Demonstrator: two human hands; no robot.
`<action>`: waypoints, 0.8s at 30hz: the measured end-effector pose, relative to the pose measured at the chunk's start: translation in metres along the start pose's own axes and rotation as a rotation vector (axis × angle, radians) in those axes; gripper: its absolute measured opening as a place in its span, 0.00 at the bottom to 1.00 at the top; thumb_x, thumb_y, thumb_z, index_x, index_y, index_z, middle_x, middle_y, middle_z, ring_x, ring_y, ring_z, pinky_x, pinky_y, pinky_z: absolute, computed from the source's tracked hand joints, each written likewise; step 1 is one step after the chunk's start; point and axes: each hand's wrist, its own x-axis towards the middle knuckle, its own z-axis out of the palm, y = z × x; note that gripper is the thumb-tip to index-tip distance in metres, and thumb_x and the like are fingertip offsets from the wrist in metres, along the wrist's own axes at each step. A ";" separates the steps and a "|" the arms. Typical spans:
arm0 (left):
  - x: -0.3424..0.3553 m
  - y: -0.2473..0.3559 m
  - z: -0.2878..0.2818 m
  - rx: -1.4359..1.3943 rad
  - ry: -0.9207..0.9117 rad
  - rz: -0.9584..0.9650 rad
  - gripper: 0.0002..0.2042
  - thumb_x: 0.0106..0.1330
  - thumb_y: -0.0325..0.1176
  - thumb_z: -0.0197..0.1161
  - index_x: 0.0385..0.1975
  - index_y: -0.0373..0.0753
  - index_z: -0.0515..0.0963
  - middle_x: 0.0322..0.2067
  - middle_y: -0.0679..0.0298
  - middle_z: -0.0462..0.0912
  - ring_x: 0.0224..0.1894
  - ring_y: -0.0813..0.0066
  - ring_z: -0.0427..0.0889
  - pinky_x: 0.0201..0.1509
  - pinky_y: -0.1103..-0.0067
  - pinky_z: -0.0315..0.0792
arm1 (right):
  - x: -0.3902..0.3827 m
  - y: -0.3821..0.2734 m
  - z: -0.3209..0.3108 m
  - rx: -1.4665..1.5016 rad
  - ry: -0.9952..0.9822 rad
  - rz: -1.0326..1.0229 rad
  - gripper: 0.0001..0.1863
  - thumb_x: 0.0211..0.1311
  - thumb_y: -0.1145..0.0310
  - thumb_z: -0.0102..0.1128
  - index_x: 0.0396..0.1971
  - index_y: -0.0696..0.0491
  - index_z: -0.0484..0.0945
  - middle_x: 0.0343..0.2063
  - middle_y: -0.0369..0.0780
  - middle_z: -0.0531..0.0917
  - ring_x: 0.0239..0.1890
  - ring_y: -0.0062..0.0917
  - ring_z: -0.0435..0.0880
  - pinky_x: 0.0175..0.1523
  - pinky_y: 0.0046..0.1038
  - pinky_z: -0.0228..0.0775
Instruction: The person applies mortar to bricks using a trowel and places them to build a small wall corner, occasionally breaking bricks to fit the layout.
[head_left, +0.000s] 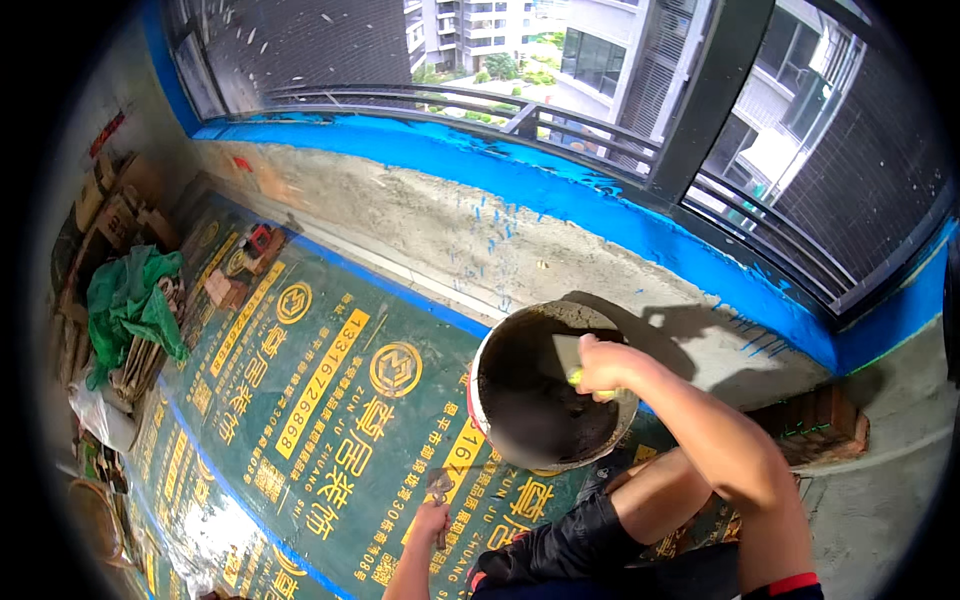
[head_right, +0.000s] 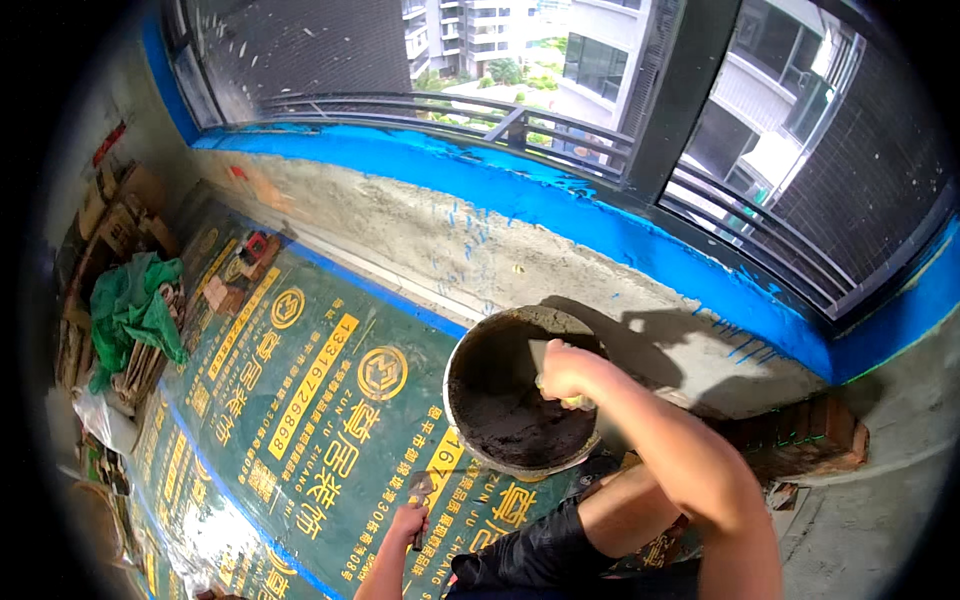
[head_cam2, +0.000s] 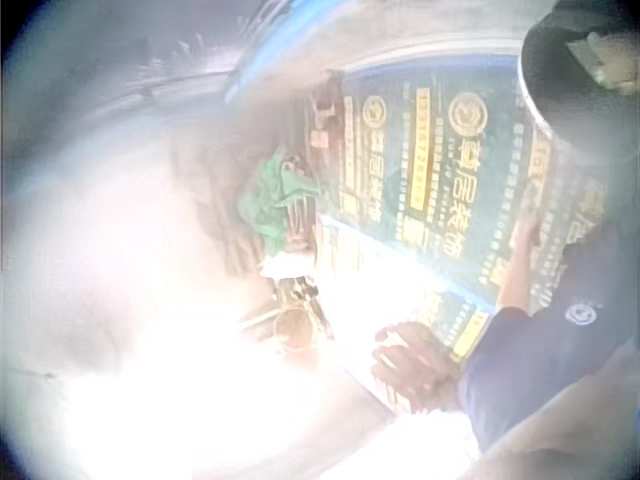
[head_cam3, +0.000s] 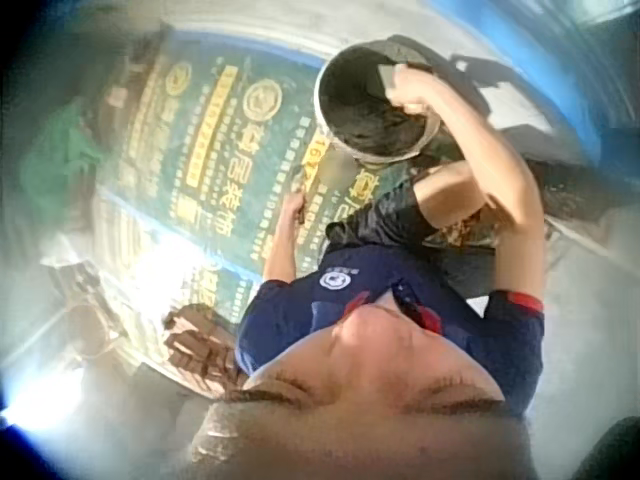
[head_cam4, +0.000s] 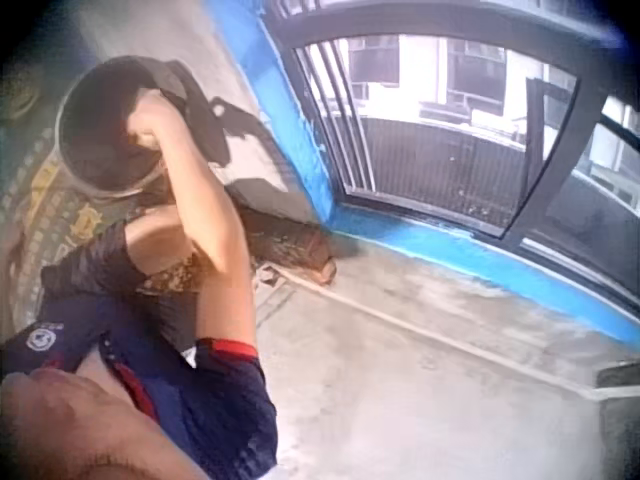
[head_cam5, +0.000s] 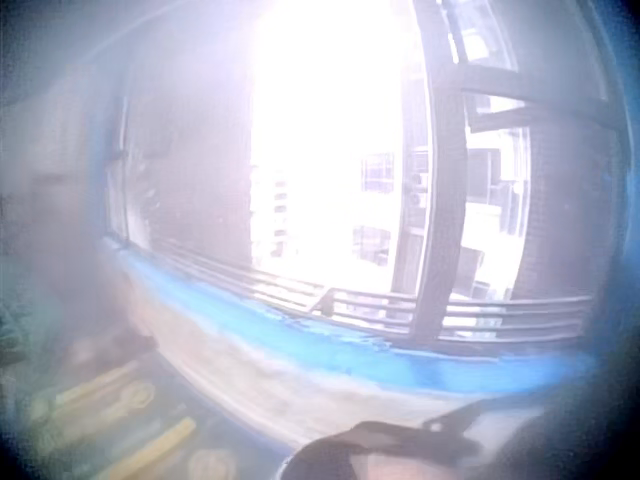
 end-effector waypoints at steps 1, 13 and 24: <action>0.001 0.000 0.001 -0.024 -0.012 0.002 0.05 0.62 0.29 0.57 0.28 0.35 0.73 0.17 0.64 0.74 0.15 0.75 0.72 0.17 0.76 0.66 | 0.011 0.014 0.015 -0.190 0.185 0.009 0.25 0.50 0.71 0.64 0.48 0.65 0.72 0.35 0.54 0.85 0.38 0.42 0.87 0.40 0.42 0.78; -0.027 0.039 -0.030 0.212 -0.082 0.072 0.08 0.61 0.31 0.60 0.27 0.32 0.78 0.20 0.55 0.80 0.16 0.67 0.78 0.21 0.71 0.71 | 0.072 -0.050 0.075 -0.961 0.130 0.086 0.12 0.61 0.68 0.58 0.41 0.49 0.87 0.37 0.37 0.87 0.38 0.35 0.86 0.32 0.40 0.71; -0.069 0.099 -0.030 0.891 0.293 0.282 0.13 0.52 0.39 0.62 0.34 0.43 0.86 0.35 0.51 0.86 0.40 0.52 0.85 0.46 0.63 0.79 | 0.031 0.034 0.067 -0.795 0.208 -0.011 0.14 0.63 0.64 0.53 0.40 0.48 0.87 0.41 0.38 0.87 0.45 0.31 0.86 0.44 0.33 0.72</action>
